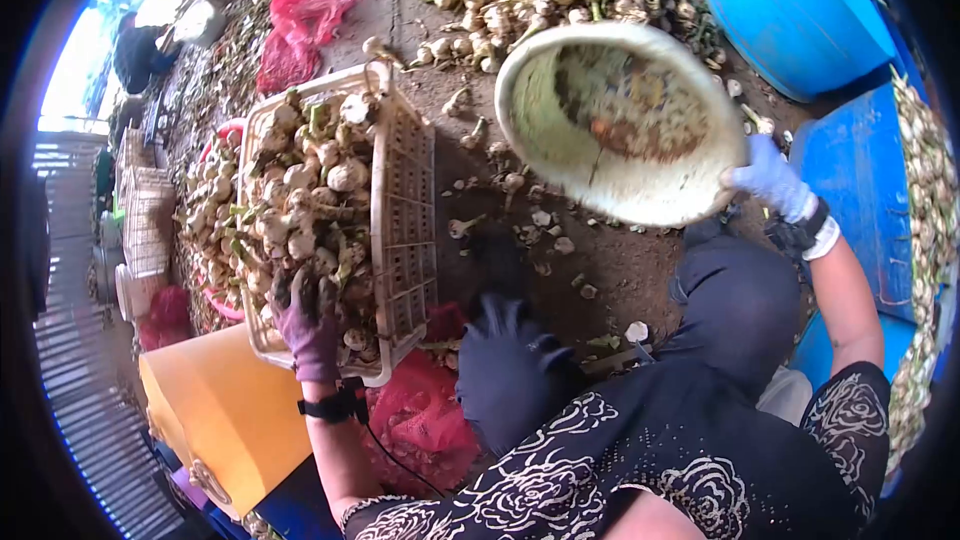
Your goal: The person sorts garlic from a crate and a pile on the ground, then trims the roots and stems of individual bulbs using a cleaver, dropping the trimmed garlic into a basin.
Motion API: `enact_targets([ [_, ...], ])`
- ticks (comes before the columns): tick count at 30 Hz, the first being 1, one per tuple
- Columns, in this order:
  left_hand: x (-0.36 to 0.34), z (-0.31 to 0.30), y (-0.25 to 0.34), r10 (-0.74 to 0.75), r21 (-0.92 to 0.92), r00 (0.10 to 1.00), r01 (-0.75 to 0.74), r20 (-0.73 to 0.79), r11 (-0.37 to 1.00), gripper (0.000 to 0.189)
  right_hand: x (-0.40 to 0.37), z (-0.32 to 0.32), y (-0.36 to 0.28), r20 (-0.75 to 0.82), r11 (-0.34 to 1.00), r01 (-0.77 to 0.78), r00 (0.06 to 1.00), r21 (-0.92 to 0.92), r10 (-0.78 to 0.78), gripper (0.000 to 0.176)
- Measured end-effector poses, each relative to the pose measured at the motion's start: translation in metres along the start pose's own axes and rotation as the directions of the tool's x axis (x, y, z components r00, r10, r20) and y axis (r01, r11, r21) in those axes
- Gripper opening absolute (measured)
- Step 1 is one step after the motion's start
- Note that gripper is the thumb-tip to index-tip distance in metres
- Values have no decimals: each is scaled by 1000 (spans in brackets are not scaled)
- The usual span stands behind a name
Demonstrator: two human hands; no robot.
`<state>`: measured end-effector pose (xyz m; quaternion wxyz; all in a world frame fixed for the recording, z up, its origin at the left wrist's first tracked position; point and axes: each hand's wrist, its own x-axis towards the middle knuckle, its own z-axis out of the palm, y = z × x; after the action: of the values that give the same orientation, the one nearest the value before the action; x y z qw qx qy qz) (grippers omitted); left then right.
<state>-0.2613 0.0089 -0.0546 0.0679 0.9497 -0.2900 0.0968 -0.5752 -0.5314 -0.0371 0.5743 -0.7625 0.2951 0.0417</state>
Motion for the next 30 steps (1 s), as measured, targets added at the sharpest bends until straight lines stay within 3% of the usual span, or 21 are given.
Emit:
enact_targets([
  [1,-4,-2,7,11,-8,1000,-11,-2,1000,38,6,4,14,42,999,35,999,-13,-34,49],
  [2,-6,-8,16,9,-58,992,-17,-126,998,40,9,5,21,88,997,70,994,-24,-67,47],
  [3,-5,-16,28,3,-105,969,-30,-248,994,42,5,8,6,142,983,-177,973,-50,183,42],
  [7,6,-45,84,133,-124,927,-187,-352,974,51,20,14,54,358,968,-251,902,-18,241,34],
  [9,13,-35,109,85,-571,980,-176,-182,802,53,26,22,79,491,942,-335,819,-11,297,28],
  [10,21,-32,126,133,-600,983,-180,-123,779,54,29,28,101,492,969,-246,843,-3,216,35],
  [12,42,-8,147,252,-574,963,-260,-95,777,53,36,31,126,610,942,-300,721,-152,328,52],
  [13,52,8,155,252,-567,964,-252,-81,784,53,41,35,157,640,985,-54,754,-163,147,52],
  [14,60,26,162,228,-628,974,-179,-3,757,51,34,43,155,518,989,75,855,-125,0,37],
  [16,83,56,176,217,-679,972,-102,86,727,48,44,40,170,681,894,-14,643,-447,350,38],
  [18,110,88,194,485,-535,853,-322,194,781,43,48,46,182,671,879,-81,614,-469,415,39],
  [19,118,116,201,496,-542,845,-326,200,774,43,53,48,184,662,856,-132,580,-499,475,40],
  [20,121,151,206,500,-517,809,-298,309,802,46,58,48,186,661,856,-146,577,-495,480,40],
  [21,123,178,213,496,-488,762,-273,417,829,48,62,49,188,643,841,-88,603,-534,472,39],
  [22,125,194,227,504,-493,751,-274,426,826,48,65,51,186,627,820,-30,629,-571,460,39],
  [24,127,226,255,669,-302,552,-613,498,730,64,73,50,188,635,821,-18,625,-571,455,40],
  [25,126,243,264,671,-304,545,-615,503,728,64,75,50,193,656,869,-66,628,-490,418,43],
  [27,122,276,279,777,-375,383,-713,500,593,75,80,51,208,691,915,-120,620,-386,373,51],
  [30,115,316,287,729,-286,412,-726,547,625,76,80,53,222,699,940,-106,642,-326,314,52],
])
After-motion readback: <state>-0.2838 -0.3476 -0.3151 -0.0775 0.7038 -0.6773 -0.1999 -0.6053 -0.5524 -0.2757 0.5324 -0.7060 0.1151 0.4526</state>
